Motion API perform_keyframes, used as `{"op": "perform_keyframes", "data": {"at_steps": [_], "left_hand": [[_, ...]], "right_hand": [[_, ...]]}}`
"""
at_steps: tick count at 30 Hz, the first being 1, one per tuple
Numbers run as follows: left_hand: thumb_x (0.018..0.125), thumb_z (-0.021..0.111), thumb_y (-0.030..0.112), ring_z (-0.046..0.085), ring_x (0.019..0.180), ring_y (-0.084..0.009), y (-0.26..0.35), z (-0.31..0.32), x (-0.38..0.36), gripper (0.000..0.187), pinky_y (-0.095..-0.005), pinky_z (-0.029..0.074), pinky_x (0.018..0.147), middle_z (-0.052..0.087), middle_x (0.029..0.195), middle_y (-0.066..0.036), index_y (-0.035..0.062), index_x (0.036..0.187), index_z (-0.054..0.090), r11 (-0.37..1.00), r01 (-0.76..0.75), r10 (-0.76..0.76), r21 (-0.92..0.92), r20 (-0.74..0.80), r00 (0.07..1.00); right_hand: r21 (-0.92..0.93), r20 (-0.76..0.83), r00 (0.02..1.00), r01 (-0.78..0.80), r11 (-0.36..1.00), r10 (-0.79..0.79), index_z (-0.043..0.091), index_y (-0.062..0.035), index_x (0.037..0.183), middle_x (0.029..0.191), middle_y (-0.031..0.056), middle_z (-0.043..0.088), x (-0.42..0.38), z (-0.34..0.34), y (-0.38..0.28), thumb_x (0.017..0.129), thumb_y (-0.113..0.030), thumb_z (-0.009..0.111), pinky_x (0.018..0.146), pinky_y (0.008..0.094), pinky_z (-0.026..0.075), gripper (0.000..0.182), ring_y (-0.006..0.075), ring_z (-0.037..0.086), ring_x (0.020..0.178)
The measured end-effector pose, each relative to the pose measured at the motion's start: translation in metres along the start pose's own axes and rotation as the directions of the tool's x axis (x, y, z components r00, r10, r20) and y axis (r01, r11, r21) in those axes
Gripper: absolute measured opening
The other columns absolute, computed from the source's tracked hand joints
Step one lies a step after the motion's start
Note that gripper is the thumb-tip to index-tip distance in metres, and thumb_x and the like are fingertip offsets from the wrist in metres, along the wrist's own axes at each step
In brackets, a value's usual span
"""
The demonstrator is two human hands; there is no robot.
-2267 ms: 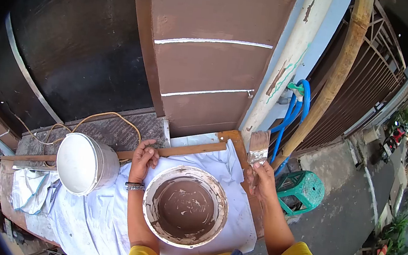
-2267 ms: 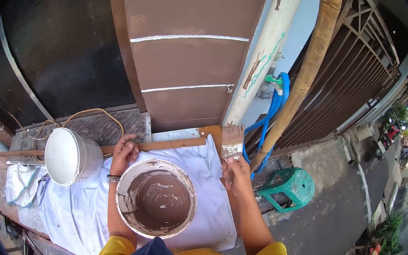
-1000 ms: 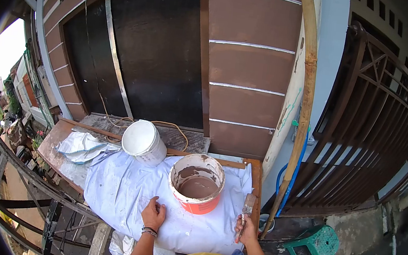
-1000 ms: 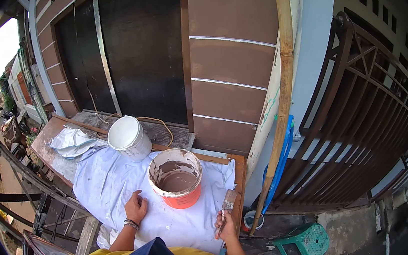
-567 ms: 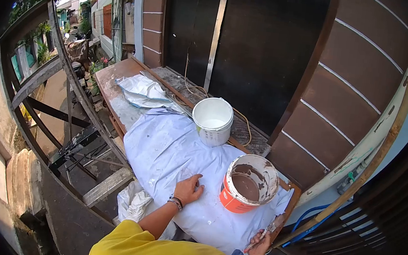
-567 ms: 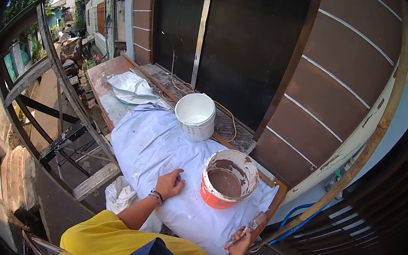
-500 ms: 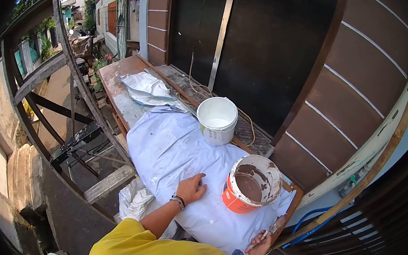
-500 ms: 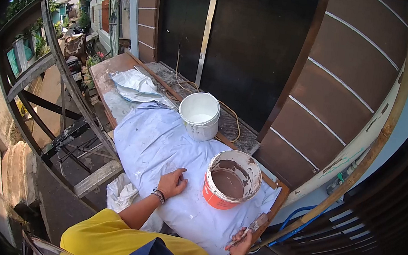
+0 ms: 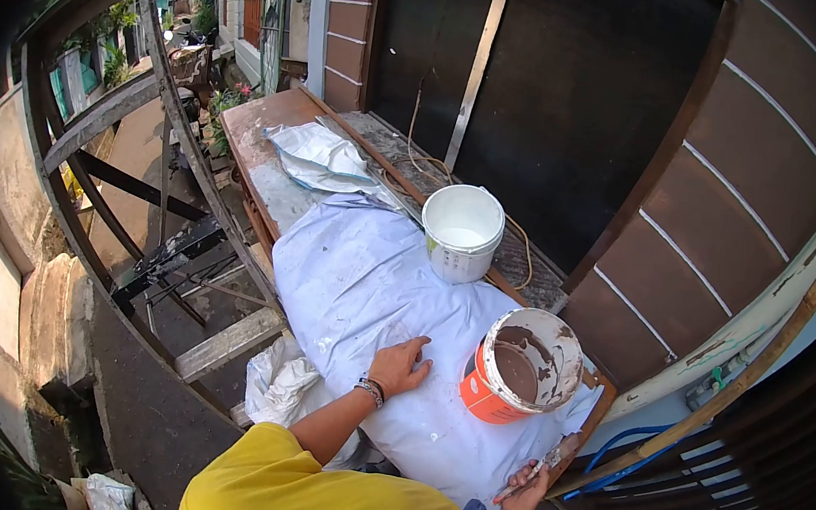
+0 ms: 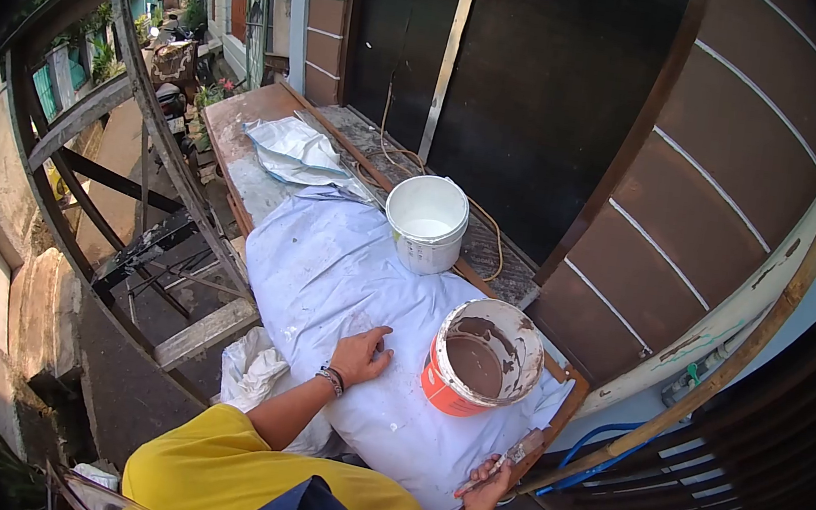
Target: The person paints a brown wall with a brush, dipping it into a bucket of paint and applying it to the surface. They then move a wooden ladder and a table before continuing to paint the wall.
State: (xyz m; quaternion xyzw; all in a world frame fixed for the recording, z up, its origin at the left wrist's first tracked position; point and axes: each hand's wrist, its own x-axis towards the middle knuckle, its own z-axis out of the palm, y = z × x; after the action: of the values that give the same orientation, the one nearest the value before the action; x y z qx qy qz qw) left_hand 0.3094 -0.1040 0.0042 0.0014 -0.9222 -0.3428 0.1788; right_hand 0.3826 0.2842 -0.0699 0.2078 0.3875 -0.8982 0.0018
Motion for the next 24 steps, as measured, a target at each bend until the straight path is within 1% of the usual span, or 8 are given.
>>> {"op": "perform_keyframes", "data": {"at_steps": [5, 8, 11, 13, 15, 17, 20, 24], "left_hand": [[0.090, 0.065, 0.032, 0.070, 0.081, -0.0293, -0.001, 0.003, 0.001, 0.045, -0.0428, 0.055, 0.070, 0.070, 0.086, -0.006, 0.0099, 0.129, 0.059, 1.000, -0.003, 0.003, -0.003, -0.013, 1.000], [0.090, 0.065, 0.032, 0.070, 0.081, -0.0297, -0.001, 0.003, 0.001, 0.046, -0.0430, 0.055, 0.070, 0.070, 0.087, -0.007, 0.0096, 0.129, 0.059, 1.000, 0.018, -0.018, -0.013, 0.009, 1.000], [0.090, 0.065, 0.032, 0.070, 0.081, -0.0299, -0.001, 0.003, 0.001, 0.045, -0.0431, 0.055, 0.070, 0.070, 0.086, -0.007, 0.0095, 0.128, 0.059, 0.999, -0.015, 0.015, 0.029, -0.008, 1.000], [0.089, 0.066, 0.031, 0.070, 0.080, -0.0298, 0.002, 0.003, 0.001, 0.045, -0.0427, 0.055, 0.070, 0.070, 0.084, -0.007, 0.0093, 0.128, 0.059, 1.000, 0.016, -0.016, 0.010, -0.006, 1.000], [0.088, 0.067, 0.030, 0.070, 0.078, -0.0295, -0.003, 0.009, 0.002, 0.045, -0.0428, 0.054, 0.070, 0.070, 0.083, -0.007, 0.0088, 0.127, 0.060, 1.000, 0.005, -0.005, 0.003, -0.005, 1.000], [0.087, 0.068, 0.029, 0.070, 0.076, -0.0289, -0.001, 0.009, 0.002, 0.045, -0.0431, 0.054, 0.069, 0.070, 0.083, -0.007, 0.0080, 0.126, 0.060, 1.000, 0.002, -0.002, 0.018, -0.017, 1.000], [0.086, 0.068, 0.027, 0.068, 0.071, -0.0288, -0.004, 0.012, 0.003, 0.045, -0.0435, 0.054, 0.067, 0.070, 0.080, -0.007, 0.0064, 0.125, 0.061, 0.999, -0.047, 0.048, 0.013, -0.047, 0.998], [0.085, 0.068, 0.024, 0.067, 0.066, -0.0279, 0.000, 0.009, 0.002, 0.044, -0.0427, 0.054, 0.065, 0.069, 0.077, -0.007, 0.0045, 0.124, 0.061, 0.998, -0.055, 0.056, 0.010, -0.058, 0.997]], "right_hand": [[0.010, -0.019, 1.000, -0.002, 1.000, 0.002, 0.057, -0.0124, 0.099, 0.073, -0.0026, 0.051, 0.000, 0.000, 0.000, 0.099, -0.045, 0.057, 0.052, 0.0271, 0.037, 0.033, 0.0091, 0.044, 0.055], [0.016, -0.016, 1.000, 0.008, 1.000, -0.008, 0.057, -0.0122, 0.099, 0.073, -0.0026, 0.052, -0.001, 0.002, 0.001, 0.099, -0.045, 0.057, 0.052, 0.0273, 0.037, 0.033, 0.0093, 0.044, 0.055], [0.032, 0.018, 1.000, 0.012, 0.999, -0.012, 0.057, -0.0119, 0.099, 0.073, -0.0024, 0.052, 0.000, -0.002, 0.003, 0.099, -0.044, 0.056, 0.053, 0.0282, 0.038, 0.032, 0.0099, 0.045, 0.055], [0.039, -0.009, 1.000, -0.013, 0.999, 0.014, 0.057, -0.0118, 0.099, 0.072, -0.0022, 0.052, -0.006, 0.003, 0.000, 0.099, -0.043, 0.057, 0.054, 0.0291, 0.038, 0.031, 0.0105, 0.045, 0.055], [0.052, -0.043, 0.999, -0.009, 0.999, 0.012, 0.057, -0.0099, 0.099, 0.072, 0.0000, 0.053, -0.010, 0.010, -0.002, 0.099, -0.041, 0.059, 0.056, 0.0312, 0.040, 0.031, 0.0118, 0.045, 0.055], [0.075, 0.025, 0.999, -0.027, 0.997, 0.025, 0.058, -0.0082, 0.100, 0.072, 0.0010, 0.054, -0.001, -0.002, 0.005, 0.099, -0.039, 0.060, 0.057, 0.0316, 0.040, 0.031, 0.0121, 0.046, 0.056], [0.076, 0.032, 0.999, -0.039, 0.996, 0.037, 0.059, -0.0068, 0.101, 0.073, 0.0012, 0.055, -0.003, -0.002, 0.005, 0.098, -0.039, 0.061, 0.058, 0.0314, 0.041, 0.032, 0.0121, 0.046, 0.056], [0.108, 0.018, 0.998, -0.067, 0.992, 0.066, 0.060, -0.0052, 0.101, 0.073, 0.0012, 0.055, 0.000, -0.005, 0.008, 0.098, -0.038, 0.062, 0.060, 0.0315, 0.042, 0.033, 0.0120, 0.046, 0.057]]}}
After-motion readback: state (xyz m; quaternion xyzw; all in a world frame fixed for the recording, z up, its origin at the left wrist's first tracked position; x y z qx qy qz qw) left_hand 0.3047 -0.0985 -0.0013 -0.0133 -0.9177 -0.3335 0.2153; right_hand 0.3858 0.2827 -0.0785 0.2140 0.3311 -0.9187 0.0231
